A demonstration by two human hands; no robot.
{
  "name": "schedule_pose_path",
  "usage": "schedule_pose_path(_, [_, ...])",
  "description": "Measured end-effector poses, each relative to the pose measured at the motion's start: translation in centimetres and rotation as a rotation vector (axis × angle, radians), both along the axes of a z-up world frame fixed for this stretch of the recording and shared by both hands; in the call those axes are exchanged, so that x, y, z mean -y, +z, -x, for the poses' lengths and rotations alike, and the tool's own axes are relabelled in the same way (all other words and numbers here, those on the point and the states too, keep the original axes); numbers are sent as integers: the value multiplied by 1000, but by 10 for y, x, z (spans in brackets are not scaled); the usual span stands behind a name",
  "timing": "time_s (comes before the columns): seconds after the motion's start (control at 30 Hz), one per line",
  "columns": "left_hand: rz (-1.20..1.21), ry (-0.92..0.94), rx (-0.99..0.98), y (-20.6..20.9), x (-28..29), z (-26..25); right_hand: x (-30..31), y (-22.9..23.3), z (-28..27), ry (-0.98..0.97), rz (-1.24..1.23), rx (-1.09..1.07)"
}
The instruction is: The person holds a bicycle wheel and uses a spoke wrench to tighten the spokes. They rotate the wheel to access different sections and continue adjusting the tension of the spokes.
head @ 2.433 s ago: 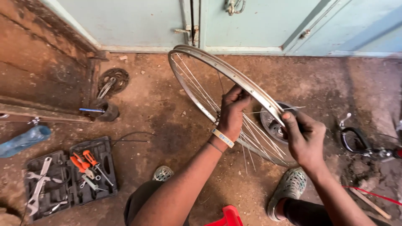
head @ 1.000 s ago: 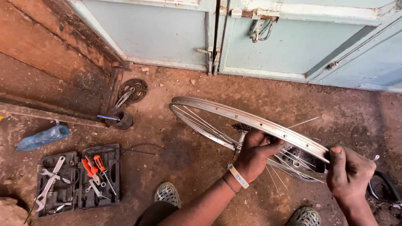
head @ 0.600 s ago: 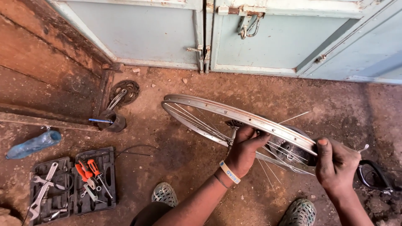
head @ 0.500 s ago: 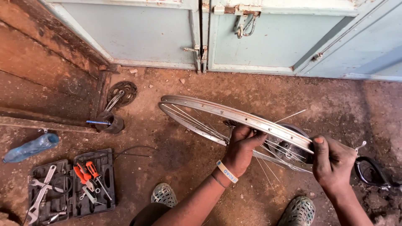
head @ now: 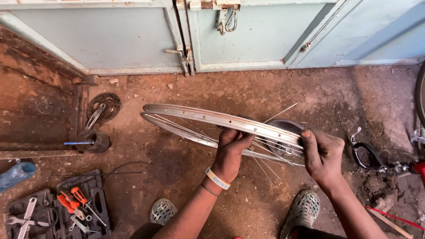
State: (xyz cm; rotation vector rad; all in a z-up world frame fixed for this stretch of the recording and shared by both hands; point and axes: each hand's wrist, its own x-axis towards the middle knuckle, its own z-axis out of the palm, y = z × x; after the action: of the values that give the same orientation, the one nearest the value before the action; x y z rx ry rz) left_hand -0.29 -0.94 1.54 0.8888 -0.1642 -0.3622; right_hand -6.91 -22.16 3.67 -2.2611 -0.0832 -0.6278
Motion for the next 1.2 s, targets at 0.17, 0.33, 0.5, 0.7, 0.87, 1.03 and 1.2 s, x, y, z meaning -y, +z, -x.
schedule_pose_path(0.17, [-90,-6,1,5,-1,-1,1,0,-1,17,-58,11])
schedule_pose_path(0.33, [-44,-24,40,23,-8,-6,-7,7,-2,24,-77,0])
schedule_pose_path(0.5, [-94,-27,62,2,-10,-13,-32,24,5,16,-180,-118])
schedule_pose_path(0.7, [-154,21,91,2,-13,-20,-61,47,24,67,-396,-310])
schedule_pose_path(0.87, [-158,71,78,-12,-13,-22,-64,63,49,95,-329,-455])
schedule_pose_path(1.03, [-20,190,-23,-41,-19,-22,-68,86,79,141,-195,-659])
schedule_pose_path(1.2, [-22,262,47,-73,-20,-29,-53,66,102,222,-235,-662])
